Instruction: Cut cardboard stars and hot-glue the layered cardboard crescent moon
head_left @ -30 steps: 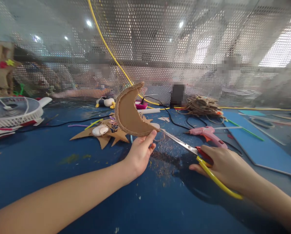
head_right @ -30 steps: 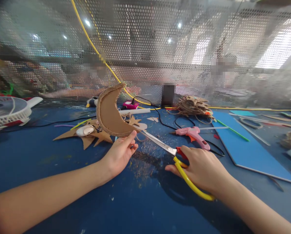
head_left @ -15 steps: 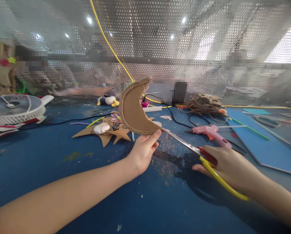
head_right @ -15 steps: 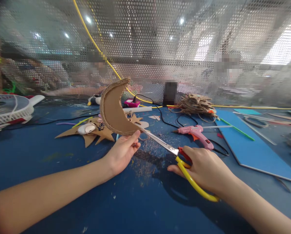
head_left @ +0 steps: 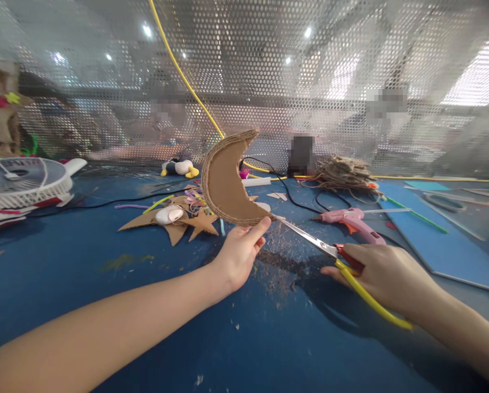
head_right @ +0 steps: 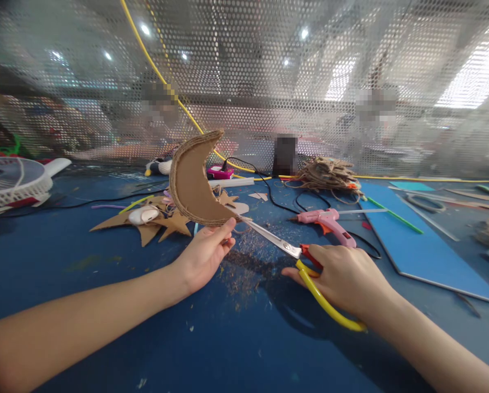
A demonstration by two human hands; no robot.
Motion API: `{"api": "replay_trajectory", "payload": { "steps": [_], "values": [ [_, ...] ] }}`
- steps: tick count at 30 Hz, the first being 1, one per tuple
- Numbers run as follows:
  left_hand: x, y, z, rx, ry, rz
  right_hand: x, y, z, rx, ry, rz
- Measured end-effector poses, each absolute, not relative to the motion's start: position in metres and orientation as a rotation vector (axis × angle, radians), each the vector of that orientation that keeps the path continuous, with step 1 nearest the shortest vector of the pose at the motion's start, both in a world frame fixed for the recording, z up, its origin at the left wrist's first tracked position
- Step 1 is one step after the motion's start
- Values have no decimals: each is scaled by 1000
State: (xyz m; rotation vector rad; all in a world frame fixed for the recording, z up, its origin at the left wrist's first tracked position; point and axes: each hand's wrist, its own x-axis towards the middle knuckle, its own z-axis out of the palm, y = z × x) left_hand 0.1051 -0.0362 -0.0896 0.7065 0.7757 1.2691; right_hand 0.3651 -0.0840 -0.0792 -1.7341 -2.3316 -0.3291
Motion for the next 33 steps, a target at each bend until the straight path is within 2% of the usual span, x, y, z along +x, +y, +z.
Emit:
{"api": "replay_trajectory", "payload": {
  "steps": [15, 23, 33],
  "values": [
    [105, -37, -88, 703, 802, 1272, 362, -79, -87, -1741, -2325, -288],
    [105, -38, -87, 715, 799, 1272, 361, -78, -69, -2091, -2016, -459],
    [105, -41, -85, 696, 834, 1305, 366, -52, -43, -1876, -2199, -334]
  ]
}}
